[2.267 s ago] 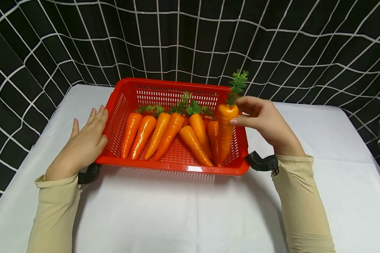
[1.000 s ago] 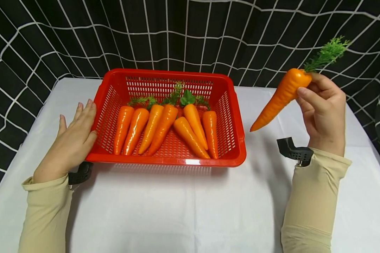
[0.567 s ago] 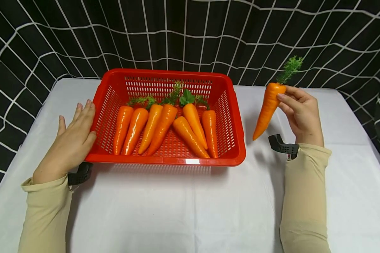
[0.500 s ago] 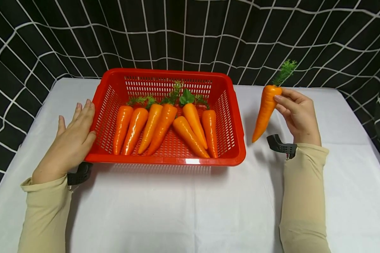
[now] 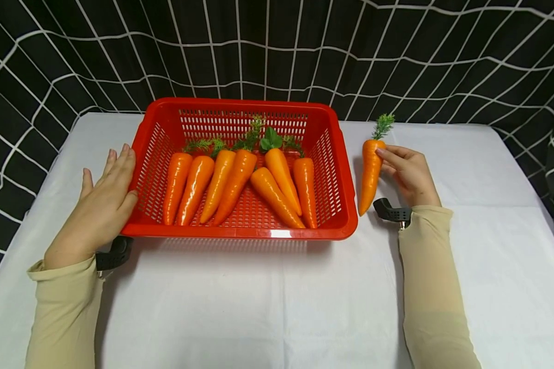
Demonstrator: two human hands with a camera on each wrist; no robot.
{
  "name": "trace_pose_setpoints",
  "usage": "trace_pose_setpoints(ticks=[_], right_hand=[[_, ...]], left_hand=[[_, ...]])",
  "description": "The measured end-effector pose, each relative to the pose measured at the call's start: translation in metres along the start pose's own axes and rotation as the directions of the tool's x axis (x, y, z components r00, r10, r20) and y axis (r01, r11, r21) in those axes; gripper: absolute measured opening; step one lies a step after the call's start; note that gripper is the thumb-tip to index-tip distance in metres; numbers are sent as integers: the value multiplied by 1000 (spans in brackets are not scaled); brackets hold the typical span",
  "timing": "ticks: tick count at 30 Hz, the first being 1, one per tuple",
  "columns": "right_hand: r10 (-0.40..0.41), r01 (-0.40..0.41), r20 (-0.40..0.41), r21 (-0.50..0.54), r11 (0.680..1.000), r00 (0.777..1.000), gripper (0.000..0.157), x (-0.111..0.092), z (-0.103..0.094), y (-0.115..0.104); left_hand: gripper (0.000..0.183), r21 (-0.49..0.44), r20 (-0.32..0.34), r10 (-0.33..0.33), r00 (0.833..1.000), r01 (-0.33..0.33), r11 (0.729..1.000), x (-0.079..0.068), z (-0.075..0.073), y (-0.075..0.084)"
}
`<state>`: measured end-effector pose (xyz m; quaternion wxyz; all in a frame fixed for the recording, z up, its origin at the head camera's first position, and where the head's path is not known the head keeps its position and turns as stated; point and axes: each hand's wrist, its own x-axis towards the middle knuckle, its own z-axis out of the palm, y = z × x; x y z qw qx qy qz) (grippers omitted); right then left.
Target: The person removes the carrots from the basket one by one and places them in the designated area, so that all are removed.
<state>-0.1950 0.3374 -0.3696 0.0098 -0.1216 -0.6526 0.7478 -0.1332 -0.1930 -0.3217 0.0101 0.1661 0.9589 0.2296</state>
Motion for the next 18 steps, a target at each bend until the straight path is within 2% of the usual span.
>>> trace_pose_setpoints(ticks=[4,7,14,18], right_hand=[[32,-33,-21,-61,998,999,7,4,2,7],[18,-22,-41,-101,995,999,10,5,4,12],[-45,27,-55,-299,954,997,51,5,5,15],[-34,13,-41,-429,903,999,59,1,3,7]], left_hand=[[62,-5,-2,0,1000,0,1000,0,0,0],[62,-8,-6,0,1000,0,1000,0,0,0],[62,-11,-4,3,1000,-3,1000,0,0,0],[61,-9,-2,2,1000,-2,1000,0,-1,1]])
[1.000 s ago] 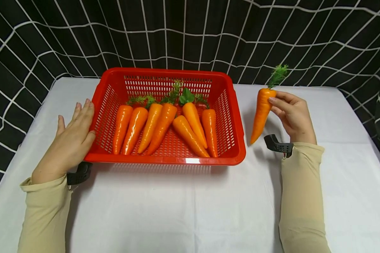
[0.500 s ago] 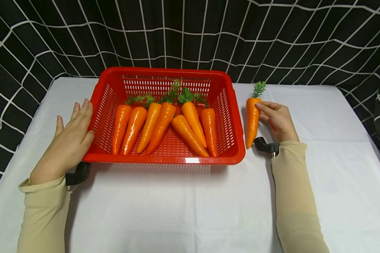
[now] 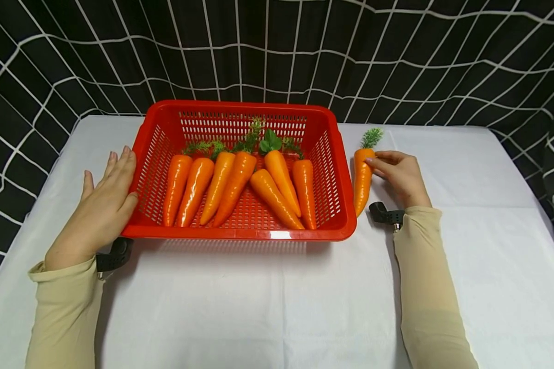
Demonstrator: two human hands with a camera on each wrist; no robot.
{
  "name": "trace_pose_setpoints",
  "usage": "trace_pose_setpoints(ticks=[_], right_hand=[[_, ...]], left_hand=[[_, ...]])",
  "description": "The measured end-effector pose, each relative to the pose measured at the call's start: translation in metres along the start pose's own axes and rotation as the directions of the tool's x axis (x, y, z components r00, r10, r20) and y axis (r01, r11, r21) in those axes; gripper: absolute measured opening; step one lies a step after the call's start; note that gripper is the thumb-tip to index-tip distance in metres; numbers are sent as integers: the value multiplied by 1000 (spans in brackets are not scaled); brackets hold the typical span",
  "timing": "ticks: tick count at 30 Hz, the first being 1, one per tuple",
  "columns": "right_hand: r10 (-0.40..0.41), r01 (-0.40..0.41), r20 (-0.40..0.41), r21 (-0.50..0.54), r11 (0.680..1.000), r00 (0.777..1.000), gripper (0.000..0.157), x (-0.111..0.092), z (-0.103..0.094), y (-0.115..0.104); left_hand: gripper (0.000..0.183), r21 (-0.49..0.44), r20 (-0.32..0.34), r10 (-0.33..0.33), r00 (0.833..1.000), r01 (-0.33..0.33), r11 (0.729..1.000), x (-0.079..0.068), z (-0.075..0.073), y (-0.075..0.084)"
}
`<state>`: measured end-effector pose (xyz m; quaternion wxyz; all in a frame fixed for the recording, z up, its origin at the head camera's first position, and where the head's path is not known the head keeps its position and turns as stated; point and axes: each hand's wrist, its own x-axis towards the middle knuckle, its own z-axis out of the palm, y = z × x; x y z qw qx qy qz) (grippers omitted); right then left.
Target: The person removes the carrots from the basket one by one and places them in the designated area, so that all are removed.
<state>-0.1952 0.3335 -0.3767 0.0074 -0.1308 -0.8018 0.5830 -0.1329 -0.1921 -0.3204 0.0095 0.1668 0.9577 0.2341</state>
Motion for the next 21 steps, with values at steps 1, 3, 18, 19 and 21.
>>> trace_pose_setpoints(ticks=[1,3,18,19,21], right_hand=[[11,-10,10,-53,999,1000,61,-1,-2,-2],[39,-33,38,-154,988,999,64,-4,-7,-6],[134,-75,241,-241,968,961,48,-9,9,-17],[133,-74,236,-241,968,963,47,-10,10,-17],[127,-73,223,-235,969,967,47,-9,11,-16]], left_hand=[[61,0,1,-1,1000,1,1000,0,0,0],[61,1,2,-2,1000,2,1000,0,0,0],[61,1,-2,-2,1000,2,1000,-1,1,0],[61,0,-2,-2,1000,2,1000,-1,1,0],[61,-2,-2,-2,1000,2,1000,-1,0,0]])
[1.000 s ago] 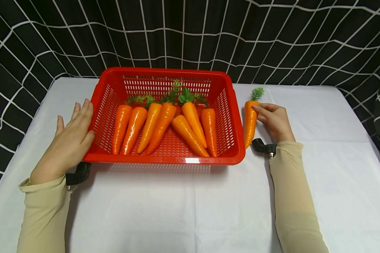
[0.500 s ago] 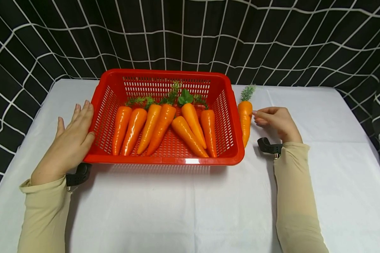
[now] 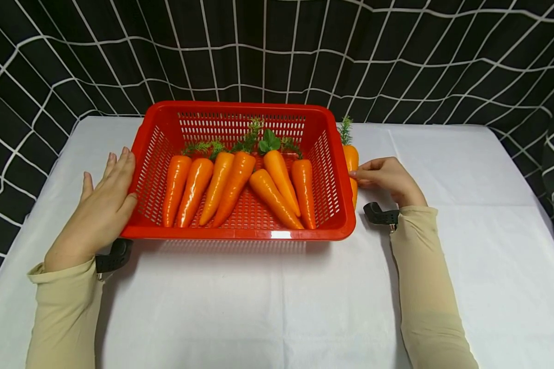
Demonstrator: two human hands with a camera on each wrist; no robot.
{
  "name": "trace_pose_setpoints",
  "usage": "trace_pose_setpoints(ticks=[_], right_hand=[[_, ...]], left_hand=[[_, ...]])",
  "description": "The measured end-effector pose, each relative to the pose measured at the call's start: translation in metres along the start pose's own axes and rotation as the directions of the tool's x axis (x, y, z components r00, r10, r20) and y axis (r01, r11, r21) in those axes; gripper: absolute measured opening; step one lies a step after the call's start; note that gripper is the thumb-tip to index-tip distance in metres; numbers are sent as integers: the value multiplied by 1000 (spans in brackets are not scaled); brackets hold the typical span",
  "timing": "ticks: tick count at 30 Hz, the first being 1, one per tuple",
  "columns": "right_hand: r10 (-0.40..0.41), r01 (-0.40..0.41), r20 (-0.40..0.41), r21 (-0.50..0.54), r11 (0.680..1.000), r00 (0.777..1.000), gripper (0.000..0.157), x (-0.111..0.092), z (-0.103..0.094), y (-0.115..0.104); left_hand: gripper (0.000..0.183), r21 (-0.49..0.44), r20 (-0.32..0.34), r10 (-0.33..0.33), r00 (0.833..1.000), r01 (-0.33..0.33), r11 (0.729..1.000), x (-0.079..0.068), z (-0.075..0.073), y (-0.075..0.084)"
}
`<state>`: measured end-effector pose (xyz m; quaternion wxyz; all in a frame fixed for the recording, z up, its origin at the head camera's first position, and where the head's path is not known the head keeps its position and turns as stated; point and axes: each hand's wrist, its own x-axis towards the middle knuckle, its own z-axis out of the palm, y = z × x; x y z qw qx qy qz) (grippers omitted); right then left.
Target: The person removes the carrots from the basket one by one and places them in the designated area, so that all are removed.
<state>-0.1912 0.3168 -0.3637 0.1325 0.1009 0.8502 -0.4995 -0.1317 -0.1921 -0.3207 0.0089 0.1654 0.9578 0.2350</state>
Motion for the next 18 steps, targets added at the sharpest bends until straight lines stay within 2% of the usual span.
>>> trace_pose_setpoints(ticks=[7,10,15,18], right_hand=[[-13,15,-20,61,998,1000,52,2,0,3],[-13,15,-26,110,994,1000,49,2,-3,6],[-28,30,-11,207,978,1000,38,1,-8,9],[-32,32,-7,259,965,999,23,1,-11,11]], left_hand=[[61,-3,-2,1,1000,-1,1000,1,0,0],[61,-6,-2,4,1000,-4,1000,1,1,-1],[61,-7,-3,5,1000,-5,1000,1,1,-2],[62,-7,-5,2,1000,-2,1000,1,1,-1]])
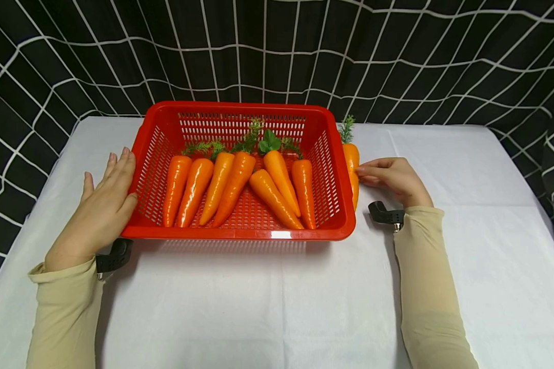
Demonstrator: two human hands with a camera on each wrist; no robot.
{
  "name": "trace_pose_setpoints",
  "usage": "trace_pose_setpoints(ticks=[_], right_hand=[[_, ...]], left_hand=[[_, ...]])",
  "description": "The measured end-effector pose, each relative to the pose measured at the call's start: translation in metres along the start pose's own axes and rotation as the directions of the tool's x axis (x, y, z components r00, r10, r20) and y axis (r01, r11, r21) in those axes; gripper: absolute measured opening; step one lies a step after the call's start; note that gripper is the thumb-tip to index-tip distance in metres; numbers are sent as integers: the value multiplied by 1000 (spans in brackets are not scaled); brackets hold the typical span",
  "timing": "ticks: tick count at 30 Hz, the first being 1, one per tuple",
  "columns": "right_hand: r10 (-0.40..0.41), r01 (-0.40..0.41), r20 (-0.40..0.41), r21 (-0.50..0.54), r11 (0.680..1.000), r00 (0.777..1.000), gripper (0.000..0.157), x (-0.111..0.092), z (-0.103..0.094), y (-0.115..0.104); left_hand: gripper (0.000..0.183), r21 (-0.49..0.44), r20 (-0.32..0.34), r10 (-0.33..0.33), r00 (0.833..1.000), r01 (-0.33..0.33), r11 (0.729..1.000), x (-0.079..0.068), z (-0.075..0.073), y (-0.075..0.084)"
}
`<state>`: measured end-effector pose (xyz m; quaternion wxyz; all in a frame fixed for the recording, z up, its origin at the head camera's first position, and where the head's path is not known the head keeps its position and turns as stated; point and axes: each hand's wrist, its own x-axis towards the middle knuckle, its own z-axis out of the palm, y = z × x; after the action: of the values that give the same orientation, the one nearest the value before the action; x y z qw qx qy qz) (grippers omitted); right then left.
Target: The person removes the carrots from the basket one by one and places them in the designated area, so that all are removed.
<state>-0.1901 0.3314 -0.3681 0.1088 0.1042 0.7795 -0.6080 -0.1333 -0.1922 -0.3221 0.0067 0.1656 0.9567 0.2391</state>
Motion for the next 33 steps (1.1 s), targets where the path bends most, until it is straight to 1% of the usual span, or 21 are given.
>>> trace_pose_setpoints(ticks=[2,4,8,10,14,16,17,21,23,26,29,33], right_hand=[[-5,5,2,42,999,1000,13,0,-2,0],[-13,13,2,80,997,1000,7,-1,-4,0],[-27,24,14,152,988,1000,7,-1,-4,-3],[-29,26,13,170,985,1000,7,-2,-4,-6],[-44,44,-8,226,973,999,6,-4,-2,-12],[-64,67,-22,277,958,998,8,-7,-2,-16],[-76,82,-31,313,946,997,6,-10,-3,-18],[-133,140,-47,435,889,990,8,-21,-3,-28],[-161,162,-43,475,865,986,9,-25,-2,-36],[-191,181,-31,500,847,981,11,-30,3,-49],[-214,200,-25,475,857,977,11,-32,10,-63],[-245,229,-9,396,889,969,15,-34,23,-81]], left_hand=[[62,0,0,-2,1000,2,1000,0,0,0],[62,1,-1,-5,1000,5,1000,-1,0,0],[62,1,-2,-11,1000,11,1000,-2,-1,-1],[62,1,-3,-12,1000,12,1000,-2,-1,-2],[62,-3,-11,-10,1000,10,1000,-3,-2,-2],[61,-4,-12,-7,1000,7,1000,-1,-1,0],[61,-6,-10,-6,1000,6,1000,0,0,0],[61,-9,-8,3,1000,-3,1000,4,3,3],[61,-8,-12,5,1000,-5,1000,5,3,4],[61,-2,-19,7,1000,-7,1000,5,1,3],[62,0,-14,7,1000,-7,1000,5,0,2],[63,5,-3,-5,1000,5,1000,3,-1,-1]])
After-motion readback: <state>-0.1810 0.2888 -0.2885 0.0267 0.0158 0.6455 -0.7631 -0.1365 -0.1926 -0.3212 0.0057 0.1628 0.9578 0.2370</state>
